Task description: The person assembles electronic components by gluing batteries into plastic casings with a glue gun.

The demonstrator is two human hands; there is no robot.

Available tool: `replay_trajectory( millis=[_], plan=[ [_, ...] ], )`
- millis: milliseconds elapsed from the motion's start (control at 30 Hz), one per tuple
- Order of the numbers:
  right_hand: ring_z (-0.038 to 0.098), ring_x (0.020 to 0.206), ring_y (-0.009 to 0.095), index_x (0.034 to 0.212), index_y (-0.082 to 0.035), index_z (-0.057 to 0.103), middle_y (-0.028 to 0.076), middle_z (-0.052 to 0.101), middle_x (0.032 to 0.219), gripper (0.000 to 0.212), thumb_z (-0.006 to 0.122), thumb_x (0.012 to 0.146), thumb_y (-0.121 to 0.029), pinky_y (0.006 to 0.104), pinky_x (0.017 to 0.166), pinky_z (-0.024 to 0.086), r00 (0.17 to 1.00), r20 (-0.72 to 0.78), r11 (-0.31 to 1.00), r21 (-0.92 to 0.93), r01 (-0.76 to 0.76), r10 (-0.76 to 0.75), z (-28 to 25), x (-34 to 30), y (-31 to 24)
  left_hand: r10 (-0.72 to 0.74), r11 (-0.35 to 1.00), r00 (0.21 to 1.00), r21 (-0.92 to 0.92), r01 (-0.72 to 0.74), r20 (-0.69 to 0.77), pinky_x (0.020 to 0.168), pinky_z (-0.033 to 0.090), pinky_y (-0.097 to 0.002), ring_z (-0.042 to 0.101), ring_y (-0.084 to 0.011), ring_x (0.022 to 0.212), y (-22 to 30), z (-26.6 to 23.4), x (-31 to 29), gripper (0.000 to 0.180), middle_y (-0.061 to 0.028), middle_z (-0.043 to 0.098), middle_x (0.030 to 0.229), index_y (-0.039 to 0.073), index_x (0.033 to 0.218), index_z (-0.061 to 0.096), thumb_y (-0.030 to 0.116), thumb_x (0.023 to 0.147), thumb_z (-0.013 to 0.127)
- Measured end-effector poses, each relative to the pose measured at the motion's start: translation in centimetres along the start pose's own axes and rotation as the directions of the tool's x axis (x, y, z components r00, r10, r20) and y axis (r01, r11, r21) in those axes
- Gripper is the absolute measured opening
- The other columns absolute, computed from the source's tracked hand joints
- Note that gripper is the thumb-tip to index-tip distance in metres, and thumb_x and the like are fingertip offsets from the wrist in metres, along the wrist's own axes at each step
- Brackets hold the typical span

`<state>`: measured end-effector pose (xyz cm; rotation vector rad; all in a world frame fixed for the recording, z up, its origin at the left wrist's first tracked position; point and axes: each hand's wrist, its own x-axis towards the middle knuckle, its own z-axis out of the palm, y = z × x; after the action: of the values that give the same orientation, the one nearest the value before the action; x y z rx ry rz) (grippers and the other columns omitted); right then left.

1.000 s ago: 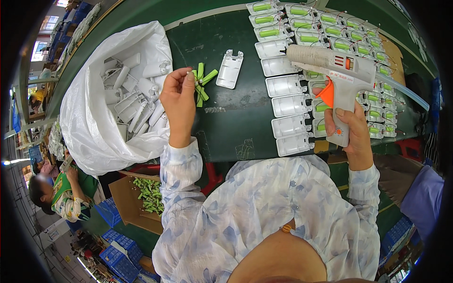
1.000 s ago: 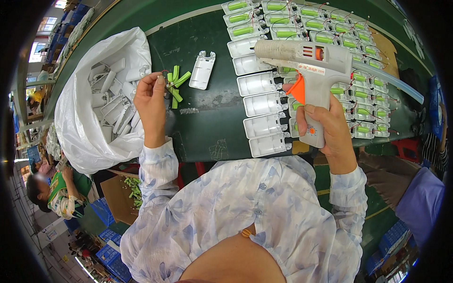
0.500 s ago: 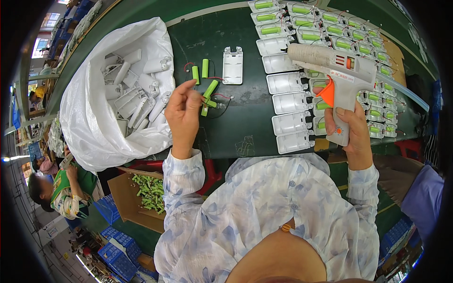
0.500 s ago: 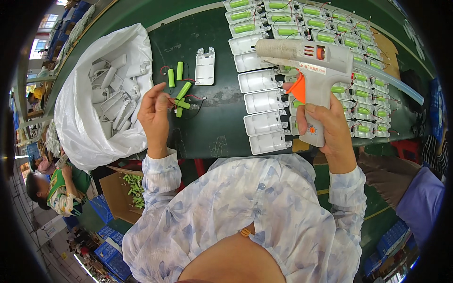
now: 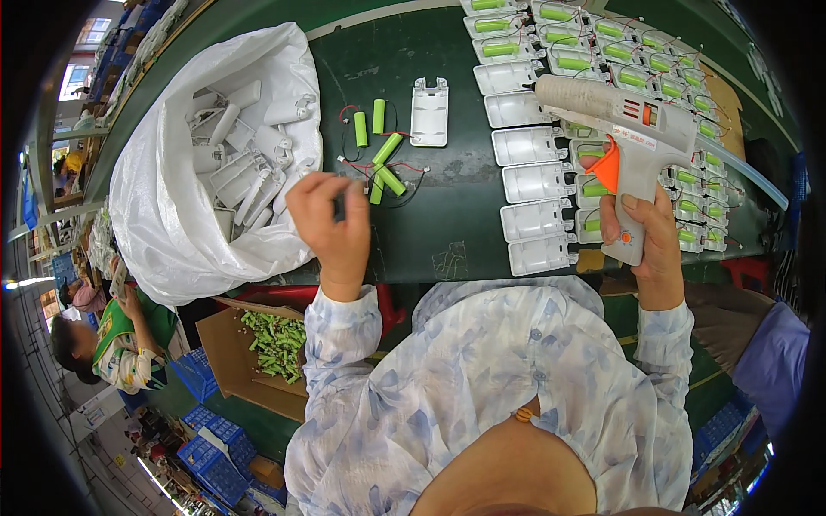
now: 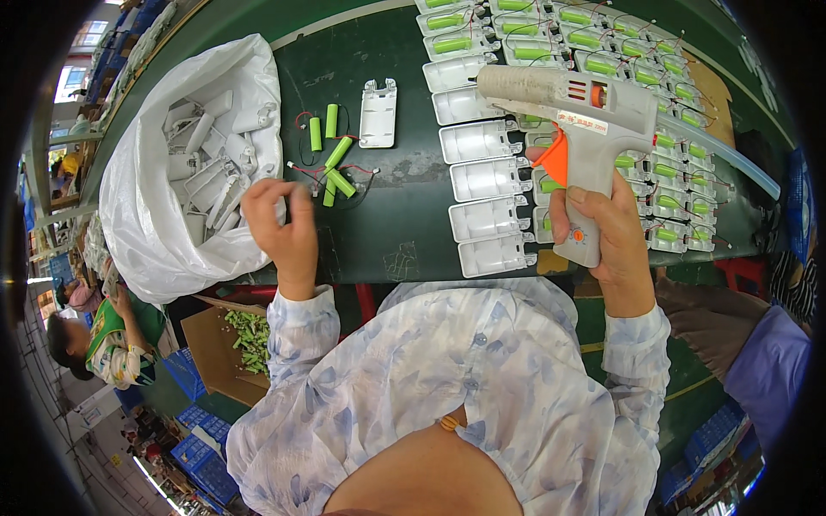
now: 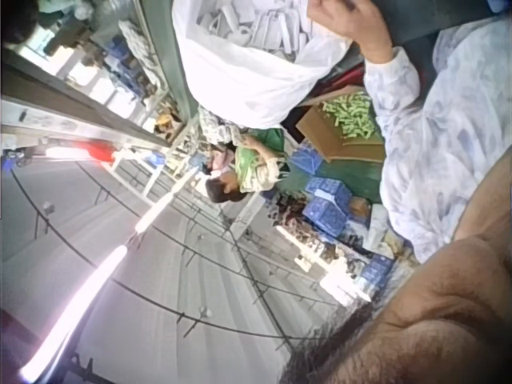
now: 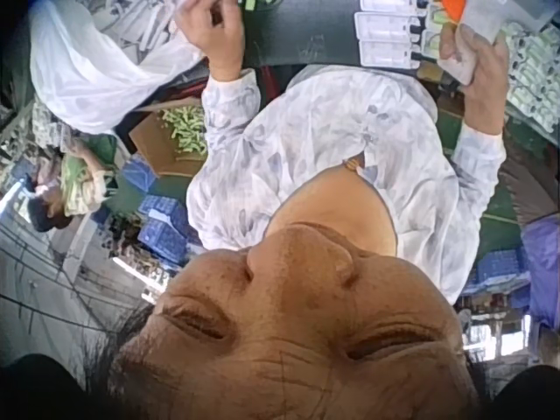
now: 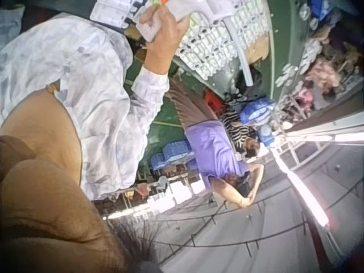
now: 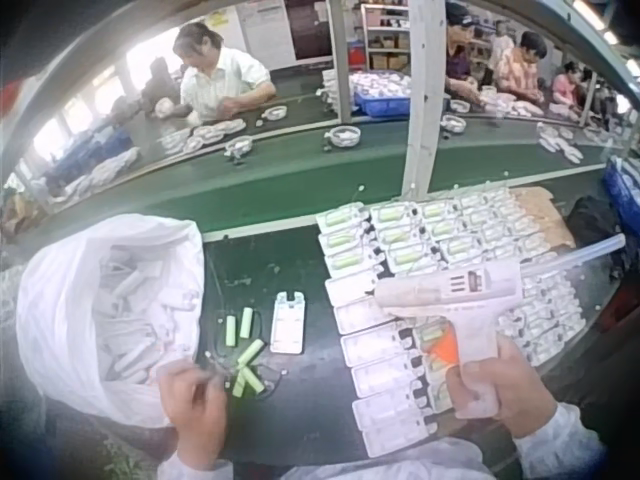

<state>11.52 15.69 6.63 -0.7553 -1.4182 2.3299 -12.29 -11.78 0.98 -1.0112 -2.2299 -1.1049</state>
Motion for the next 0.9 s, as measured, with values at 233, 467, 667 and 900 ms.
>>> replay_trajectory(
  millis=[233, 467, 667, 900],
  plan=[
    [0.054, 0.055, 0.012, 0.136, 0.004, 0.044, 0.025, 0.059, 0.129, 0.059, 0.058, 0.082, -0.013, 0.0252, 0.05, 0.048, 1.0, 0.024, 1.0, 0.014, -0.001, 0.001, 0.7, -0.2, 0.0, -0.011, 0.987, 0.967, 0.157, -0.03, 0.255, 0.074, 0.048, -0.0403, 0.057, -0.0312, 0.086, 0.5, 1.0, 0.8, 0.017, -0.0122, 0.06, 0.096, 0.002, 0.089, 0.066, -0.001, 0.074, 0.074],
    [0.054, 0.055, 0.012, 0.136, 0.004, 0.044, 0.024, 0.059, 0.129, 0.058, 0.058, 0.082, -0.013, 0.0254, 0.048, 0.048, 0.999, 0.031, 1.0, 0.021, 0.012, -0.013, 0.4, -0.8, 0.0, -0.132, 0.974, 0.981, -0.166, 0.156, 0.142, 0.075, 0.052, -0.0321, 0.065, -0.0239, 0.085, 0.6, 0.6, 3.9, 0.012, -0.0137, 0.068, 0.098, -0.001, 0.095, 0.065, -0.003, 0.084, 0.066],
    [0.055, 0.055, 0.012, 0.135, 0.005, 0.044, 0.023, 0.059, 0.128, 0.058, 0.057, 0.081, -0.012, 0.0253, 0.049, 0.048, 1.0, 0.021, 1.0, 0.016, -0.006, 0.006, 0.4, -1.1, -0.2, -0.28, 0.821, 0.956, -0.495, 0.285, 0.086, 0.067, 0.047, -0.0213, 0.059, -0.0075, 0.071, 2.3, -0.6, 6.1, 0.011, -0.0032, 0.066, 0.08, 0.0, 0.1, 0.067, 0.006, 0.092, 0.068],
    [0.055, 0.058, 0.013, 0.138, 0.004, 0.041, 0.023, 0.058, 0.129, 0.058, 0.054, 0.082, -0.01, 0.0254, 0.052, 0.047, 0.998, 0.063, 0.999, 0.039, -0.022, 0.019, 0.5, -0.7, -0.4, -0.255, 0.82, 0.883, -0.396, 0.413, 0.393, 0.054, 0.038, -0.0205, 0.05, -0.0046, 0.06, 2.2, 0.5, 5.5, 0.016, 0.002, 0.059, 0.071, 0.001, 0.101, 0.072, 0.013, 0.096, 0.063]
  ],
)
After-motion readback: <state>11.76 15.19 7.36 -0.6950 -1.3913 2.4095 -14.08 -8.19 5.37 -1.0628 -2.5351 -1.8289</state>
